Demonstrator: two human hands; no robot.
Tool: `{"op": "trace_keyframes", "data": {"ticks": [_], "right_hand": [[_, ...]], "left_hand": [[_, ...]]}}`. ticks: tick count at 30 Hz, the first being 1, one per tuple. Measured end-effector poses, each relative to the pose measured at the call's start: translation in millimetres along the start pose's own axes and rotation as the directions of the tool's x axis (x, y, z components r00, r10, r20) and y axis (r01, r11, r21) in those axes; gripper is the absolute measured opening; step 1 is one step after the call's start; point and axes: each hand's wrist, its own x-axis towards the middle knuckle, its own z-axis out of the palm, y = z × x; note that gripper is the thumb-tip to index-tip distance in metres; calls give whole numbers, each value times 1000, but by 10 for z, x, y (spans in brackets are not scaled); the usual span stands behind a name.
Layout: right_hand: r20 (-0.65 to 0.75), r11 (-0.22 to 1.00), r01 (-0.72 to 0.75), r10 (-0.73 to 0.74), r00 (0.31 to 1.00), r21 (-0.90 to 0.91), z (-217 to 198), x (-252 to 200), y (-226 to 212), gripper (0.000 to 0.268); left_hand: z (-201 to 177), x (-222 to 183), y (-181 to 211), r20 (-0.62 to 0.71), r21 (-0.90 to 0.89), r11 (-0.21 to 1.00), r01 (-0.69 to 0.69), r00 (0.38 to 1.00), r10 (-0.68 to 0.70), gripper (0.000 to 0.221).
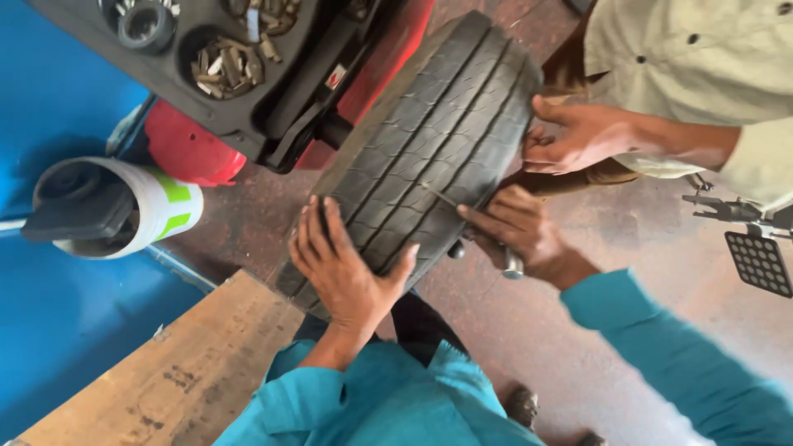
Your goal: The recorder mounts a tire onto a wheel balancing machine, secures it, and then inspects the tread for debris using a tool.
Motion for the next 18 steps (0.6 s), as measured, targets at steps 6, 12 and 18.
{"op": "trace_keyframes", "data": {"ticks": [6, 12, 18], "right_hand": [[-75, 917, -345, 365, 928, 199, 22, -217, -581, 39], [-62, 881, -429, 448, 892, 201, -111, 174, -855, 33], [-42, 917, -383, 389, 920, 110, 143, 600, -679, 31]], "left_hand": [[60, -202, -203, -6, 9, 1000, -14, 1000, 14, 106], [-47, -190, -209, 51, -100, 985, 138, 990, -133, 133], [-114, 49, 16, 128, 3, 998, 61, 990, -61, 140]]}}
